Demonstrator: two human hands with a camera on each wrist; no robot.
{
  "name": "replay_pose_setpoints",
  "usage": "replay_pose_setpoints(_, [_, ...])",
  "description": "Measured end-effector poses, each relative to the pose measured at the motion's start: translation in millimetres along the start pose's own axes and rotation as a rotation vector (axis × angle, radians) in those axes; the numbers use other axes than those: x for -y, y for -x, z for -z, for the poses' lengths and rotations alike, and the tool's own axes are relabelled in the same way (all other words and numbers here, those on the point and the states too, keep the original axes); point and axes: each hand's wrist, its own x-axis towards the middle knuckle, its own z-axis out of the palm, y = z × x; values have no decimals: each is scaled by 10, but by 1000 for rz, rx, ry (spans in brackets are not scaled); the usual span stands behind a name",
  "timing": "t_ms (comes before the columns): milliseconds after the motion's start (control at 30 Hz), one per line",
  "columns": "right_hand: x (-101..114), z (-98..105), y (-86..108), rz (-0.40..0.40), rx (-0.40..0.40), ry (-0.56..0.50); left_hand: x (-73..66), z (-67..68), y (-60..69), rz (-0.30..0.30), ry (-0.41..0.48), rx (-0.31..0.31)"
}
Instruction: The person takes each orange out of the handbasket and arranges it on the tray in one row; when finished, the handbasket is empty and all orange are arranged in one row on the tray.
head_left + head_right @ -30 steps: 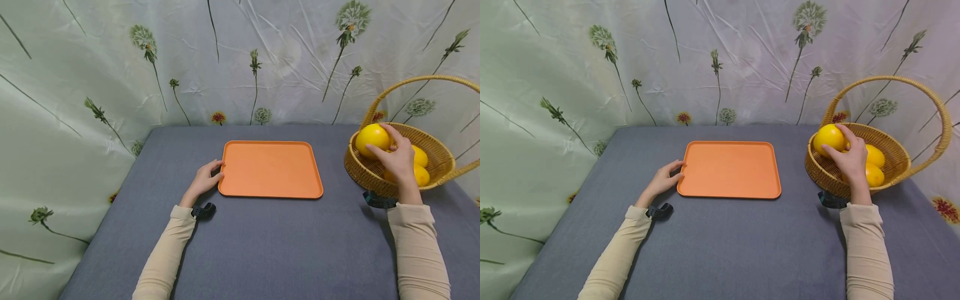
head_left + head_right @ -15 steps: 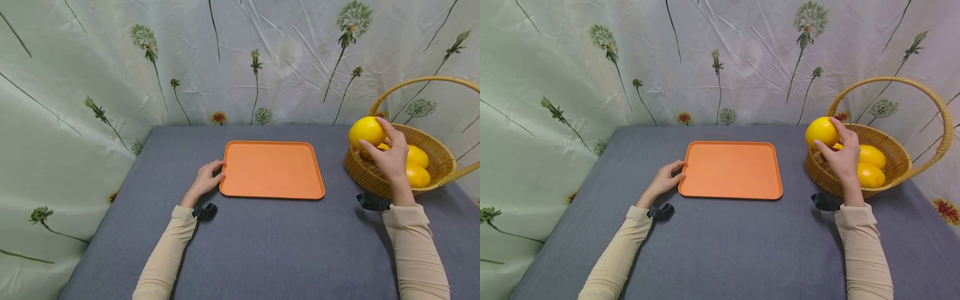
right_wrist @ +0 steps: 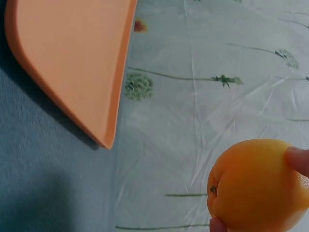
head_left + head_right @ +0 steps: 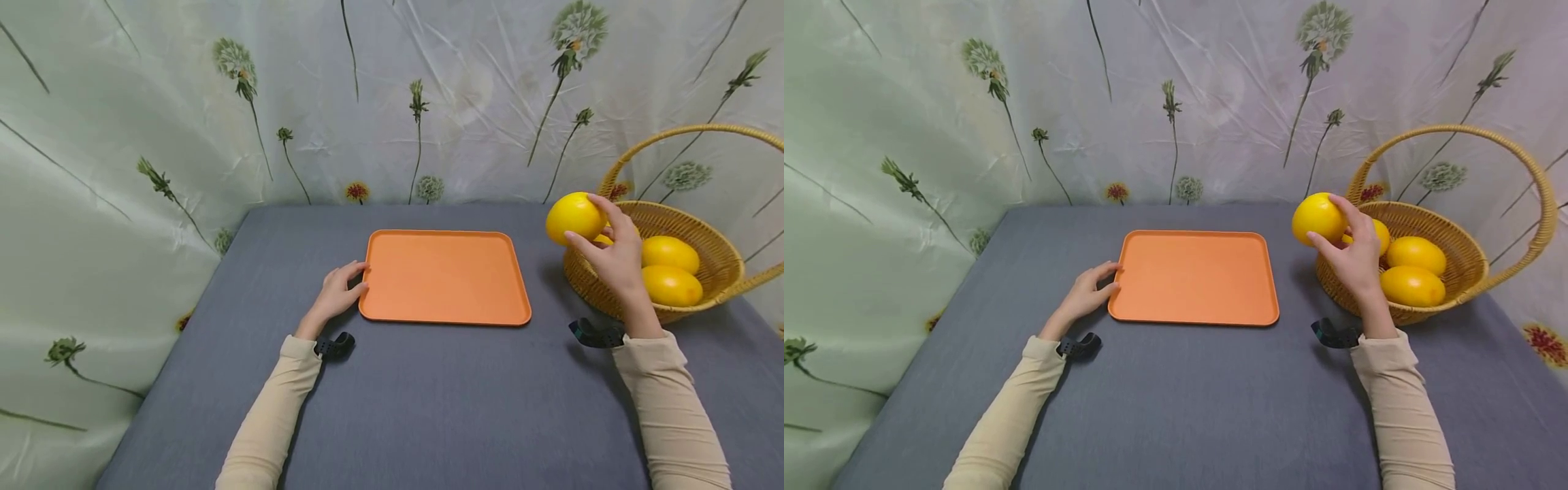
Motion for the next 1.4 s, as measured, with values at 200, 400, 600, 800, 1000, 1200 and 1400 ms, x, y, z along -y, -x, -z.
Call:
replay_pose_setpoints(200, [24, -99, 20, 18, 54, -37, -6, 8, -24, -7, -12, 1])
replay_pose_setpoints(400, [57, -210, 40, 14, 108, -27, 5, -4, -17, -12, -20, -2])
replay_pose_setpoints(600, [34, -334, 40, 21, 141, -43, 2, 7, -5, -19, -14, 1])
replay_pose_setpoints(800, [17, -454, 33, -17, 215, -64, 1, 24, 8, -17, -25, 35])
replay_pose_setpoints(1000, [33, -581, -25, -25, 270, -98, 10, 48, 12, -20, -7, 44])
replay_pose_setpoints(1200, [57, -692, -61, -98, 347, -193, 10, 57, 19, -19, -1, 46])
replay_pose_setpoints(1400, [74, -818, -102, -173, 451, -269, 10, 56, 12, -30, 2, 39])
